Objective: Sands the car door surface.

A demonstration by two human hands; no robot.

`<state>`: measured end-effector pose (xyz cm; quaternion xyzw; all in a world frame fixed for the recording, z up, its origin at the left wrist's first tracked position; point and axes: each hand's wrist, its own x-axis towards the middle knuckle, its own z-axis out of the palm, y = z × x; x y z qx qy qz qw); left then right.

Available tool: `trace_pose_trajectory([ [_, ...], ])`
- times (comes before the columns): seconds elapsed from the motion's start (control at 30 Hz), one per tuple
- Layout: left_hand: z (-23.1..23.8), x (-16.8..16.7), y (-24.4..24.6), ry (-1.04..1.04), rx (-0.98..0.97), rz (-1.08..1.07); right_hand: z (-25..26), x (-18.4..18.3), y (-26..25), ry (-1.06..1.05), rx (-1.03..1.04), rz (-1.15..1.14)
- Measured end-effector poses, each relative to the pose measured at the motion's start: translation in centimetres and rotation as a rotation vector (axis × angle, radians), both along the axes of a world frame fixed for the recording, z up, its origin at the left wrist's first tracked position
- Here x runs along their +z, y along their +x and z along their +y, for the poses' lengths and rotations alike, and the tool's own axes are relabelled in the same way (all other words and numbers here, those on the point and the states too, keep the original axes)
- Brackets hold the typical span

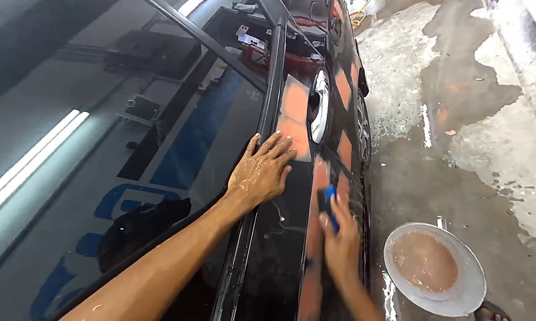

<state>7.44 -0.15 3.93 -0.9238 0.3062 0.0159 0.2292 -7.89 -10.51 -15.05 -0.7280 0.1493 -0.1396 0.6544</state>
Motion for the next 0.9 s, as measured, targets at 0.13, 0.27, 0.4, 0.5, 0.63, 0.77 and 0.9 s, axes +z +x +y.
trace_pose_trajectory([
  [0.13,0.0,0.1,0.0,-0.009,-0.014,-0.003,3.0,0.6,-11.6,0.074,0.085,-0.099],
  [0.27,0.0,0.1,-0.1,-0.008,-0.010,-0.001,0.9,-0.7,-2.4,0.015,-0.047,-0.054],
  [0.4,-0.1,0.1,-0.2,-0.004,0.002,-0.003,1.3,-0.7,-5.5,-0.021,0.006,-0.024],
  [0.5,-0.1,0.1,0.1,0.001,0.002,-0.009,2.6,-0.4,-11.6,0.107,0.104,-0.008],
  [0.63,0.0,0.0,0.1,-0.001,-0.010,-0.014,0.9,-1.6,-3.8,0.065,-0.026,0.006],
  [0.77,0.1,-0.1,0.0,-0.007,-0.020,-0.023,2.1,-0.5,-9.3,0.060,0.033,0.004],
  [0.9,0.1,0.0,-0.1,0.022,-0.008,-0.024,1.8,0.0,-8.7,0.106,0.060,-0.009],
])
